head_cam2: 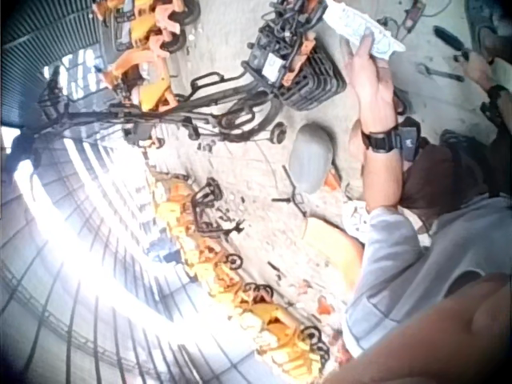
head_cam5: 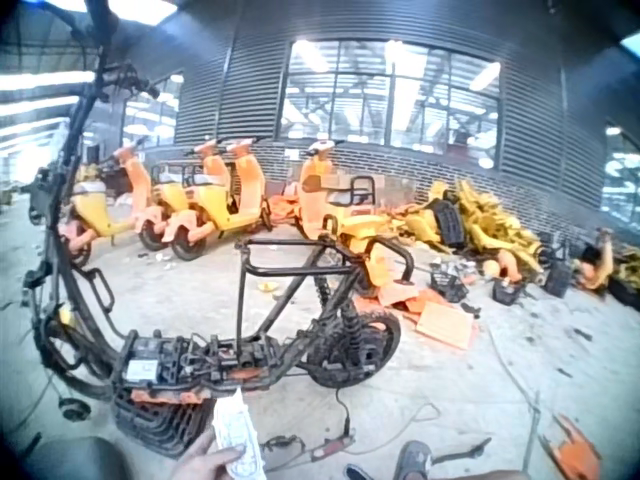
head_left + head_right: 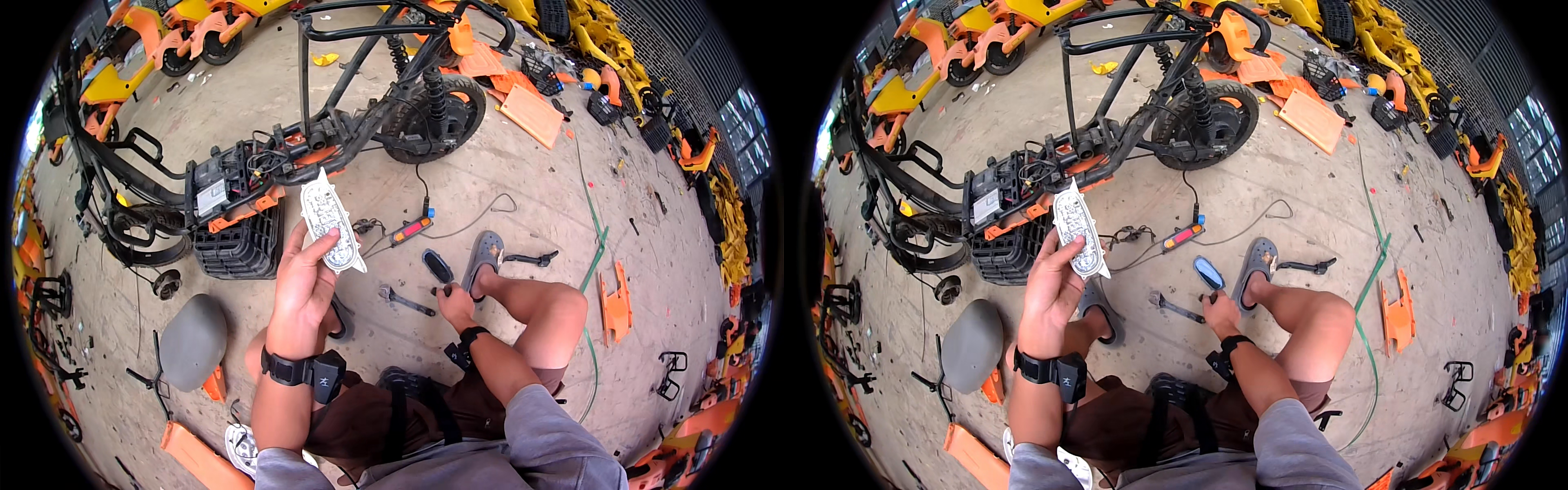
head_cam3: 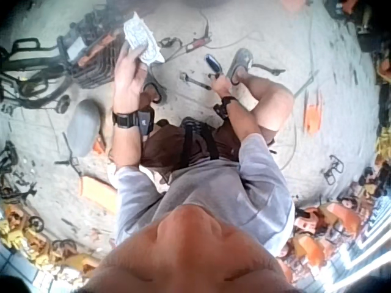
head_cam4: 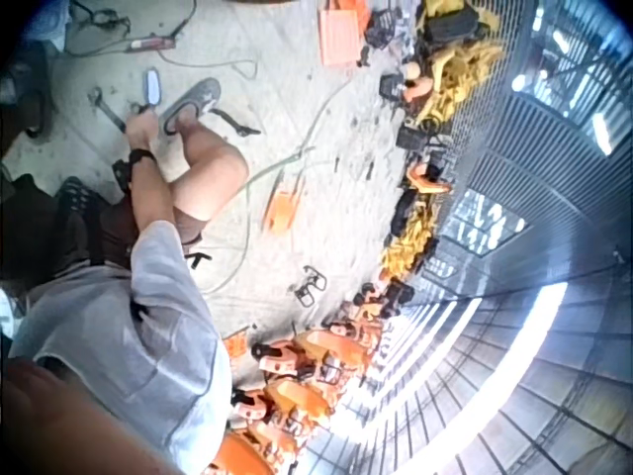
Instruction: The person sits on the floor and uses a screwdriver to work on a white electronic component, repeatedly prying and adjusting parts of the casing. The person holds the component in one hand and manipulates it with the tool in the other.
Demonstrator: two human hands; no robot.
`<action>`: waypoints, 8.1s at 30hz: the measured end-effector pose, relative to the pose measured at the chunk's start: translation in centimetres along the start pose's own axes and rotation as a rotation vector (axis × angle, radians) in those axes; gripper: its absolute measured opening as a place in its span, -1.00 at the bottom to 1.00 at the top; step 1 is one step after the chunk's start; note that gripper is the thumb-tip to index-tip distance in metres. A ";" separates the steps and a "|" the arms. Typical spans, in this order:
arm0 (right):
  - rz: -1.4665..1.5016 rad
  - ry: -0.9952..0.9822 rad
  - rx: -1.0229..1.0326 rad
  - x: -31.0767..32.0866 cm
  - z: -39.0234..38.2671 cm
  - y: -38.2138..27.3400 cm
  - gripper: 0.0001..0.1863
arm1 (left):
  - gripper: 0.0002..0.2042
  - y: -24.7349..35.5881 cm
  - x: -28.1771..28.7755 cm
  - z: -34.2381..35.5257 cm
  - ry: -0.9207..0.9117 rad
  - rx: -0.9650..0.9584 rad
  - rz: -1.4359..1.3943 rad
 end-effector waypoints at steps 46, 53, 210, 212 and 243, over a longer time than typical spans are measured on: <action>0.727 -0.253 0.103 18.8 0.1 -12.8 -0.61 | -0.43 0.1 -1.2 -0.9 -0.002 -0.028 0.225; 0.975 -0.374 0.249 24.3 -6.5 -15.2 -0.66 | -0.34 -0.8 -0.7 -0.1 0.065 -0.056 0.243; 0.646 0.262 1.088 25.1 -13.0 -15.5 -0.63 | -0.26 -0.5 -2.1 -1.1 0.066 -0.324 0.819; 0.645 0.262 1.061 25.0 -13.0 -15.3 -0.64 | -0.27 -0.5 -2.0 -1.1 0.071 -0.337 0.809; 0.912 -0.034 0.664 22.6 -10.4 -12.8 -0.43 | -0.56 -2.0 -2.1 -0.5 -0.020 -0.007 0.465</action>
Point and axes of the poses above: each hand's wrist, its own z-axis towards the middle knuckle, its own x-axis out of the back of the hand, y = z × x, the point moved 7 cm from there along z, towards the middle knuckle, and after that the axes turned 1 degree about z, right-handed, at the moved point
